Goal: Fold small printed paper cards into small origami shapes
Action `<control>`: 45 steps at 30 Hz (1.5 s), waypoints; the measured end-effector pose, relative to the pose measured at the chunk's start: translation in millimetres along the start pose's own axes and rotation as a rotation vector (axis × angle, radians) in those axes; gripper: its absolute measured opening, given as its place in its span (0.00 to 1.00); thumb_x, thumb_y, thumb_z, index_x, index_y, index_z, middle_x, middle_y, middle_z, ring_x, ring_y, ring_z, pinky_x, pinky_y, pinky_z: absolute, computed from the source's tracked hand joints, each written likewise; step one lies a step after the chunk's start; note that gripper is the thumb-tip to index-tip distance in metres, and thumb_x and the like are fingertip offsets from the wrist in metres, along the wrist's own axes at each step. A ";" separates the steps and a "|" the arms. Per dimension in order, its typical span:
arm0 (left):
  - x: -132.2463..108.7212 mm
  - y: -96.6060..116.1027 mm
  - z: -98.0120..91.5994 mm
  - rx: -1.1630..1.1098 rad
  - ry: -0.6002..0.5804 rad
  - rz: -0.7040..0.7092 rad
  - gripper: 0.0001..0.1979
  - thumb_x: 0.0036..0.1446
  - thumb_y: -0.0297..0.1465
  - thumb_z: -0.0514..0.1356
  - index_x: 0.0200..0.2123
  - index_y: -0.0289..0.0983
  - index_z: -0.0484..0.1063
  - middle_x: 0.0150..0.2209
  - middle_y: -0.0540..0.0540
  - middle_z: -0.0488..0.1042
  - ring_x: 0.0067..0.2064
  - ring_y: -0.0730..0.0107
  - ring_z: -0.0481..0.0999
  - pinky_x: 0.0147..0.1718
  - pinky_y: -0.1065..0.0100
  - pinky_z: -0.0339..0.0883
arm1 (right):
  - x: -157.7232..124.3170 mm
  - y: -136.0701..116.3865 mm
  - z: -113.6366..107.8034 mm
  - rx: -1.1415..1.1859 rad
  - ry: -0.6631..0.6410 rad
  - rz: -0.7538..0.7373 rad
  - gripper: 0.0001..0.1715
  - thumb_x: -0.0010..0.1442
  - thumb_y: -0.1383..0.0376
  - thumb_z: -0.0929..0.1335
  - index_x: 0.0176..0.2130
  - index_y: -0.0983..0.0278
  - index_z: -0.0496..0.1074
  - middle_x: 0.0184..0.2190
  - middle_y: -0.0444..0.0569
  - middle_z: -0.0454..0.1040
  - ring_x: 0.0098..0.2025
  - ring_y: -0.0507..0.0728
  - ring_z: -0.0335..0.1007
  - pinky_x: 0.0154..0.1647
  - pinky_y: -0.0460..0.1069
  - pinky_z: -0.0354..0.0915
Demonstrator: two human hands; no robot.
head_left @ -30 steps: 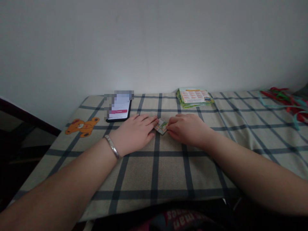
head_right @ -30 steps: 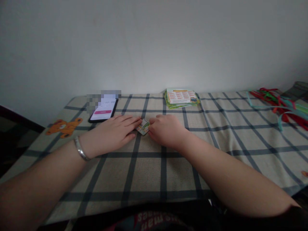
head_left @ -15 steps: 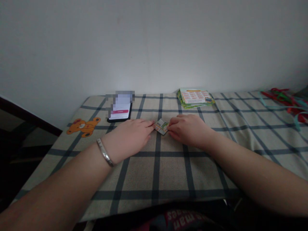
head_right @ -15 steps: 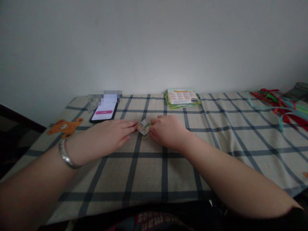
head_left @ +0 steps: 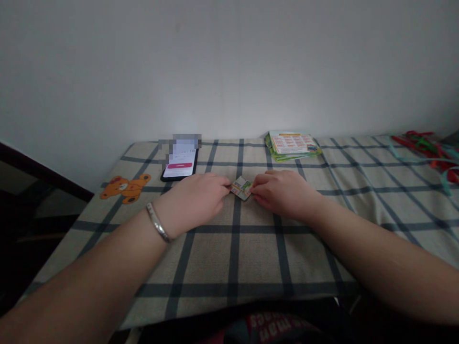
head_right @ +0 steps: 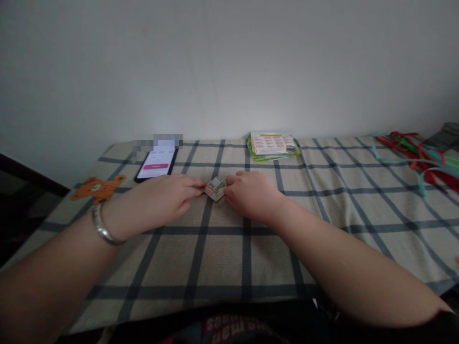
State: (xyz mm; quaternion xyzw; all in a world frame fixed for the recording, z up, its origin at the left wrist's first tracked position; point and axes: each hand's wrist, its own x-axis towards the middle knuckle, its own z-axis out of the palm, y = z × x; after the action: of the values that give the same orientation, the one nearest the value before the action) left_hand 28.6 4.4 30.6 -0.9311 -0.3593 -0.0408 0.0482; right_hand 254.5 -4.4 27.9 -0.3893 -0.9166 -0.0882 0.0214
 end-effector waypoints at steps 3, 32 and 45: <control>6.0 -4.2 1.7 0.007 -0.030 0.026 0.11 0.60 0.28 0.53 0.40 0.36 0.75 0.41 0.44 0.76 0.44 0.63 0.74 0.45 0.62 0.68 | -1.1 3.1 6.2 0.010 0.036 -0.017 0.15 0.65 0.65 0.62 0.36 0.62 0.77 0.38 0.48 0.76 0.37 0.55 0.70 0.30 0.50 0.54; 12.6 -1.5 21.2 0.315 0.239 0.204 0.07 0.61 0.28 0.56 0.31 0.36 0.71 0.29 0.48 0.73 0.32 0.63 0.73 0.30 0.63 0.66 | 6.6 15.2 30.2 0.295 0.231 -0.103 0.11 0.62 0.64 0.66 0.44 0.62 0.77 0.44 0.47 0.78 0.45 0.57 0.72 0.48 0.51 0.66; 14.9 -7.2 30.3 0.119 0.230 0.166 0.06 0.60 0.30 0.58 0.34 0.35 0.74 0.34 0.47 0.76 0.36 0.63 0.76 0.34 0.64 0.70 | 4.3 12.8 29.2 0.302 0.261 -0.109 0.13 0.62 0.60 0.66 0.44 0.60 0.77 0.43 0.47 0.77 0.44 0.56 0.71 0.44 0.50 0.64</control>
State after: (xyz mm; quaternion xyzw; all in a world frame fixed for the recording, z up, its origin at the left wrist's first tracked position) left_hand 36.1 23.2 2.6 -0.9423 -0.2748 -0.1216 0.1473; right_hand 261.5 12.6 1.5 -0.3168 -0.9285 -0.0003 0.1936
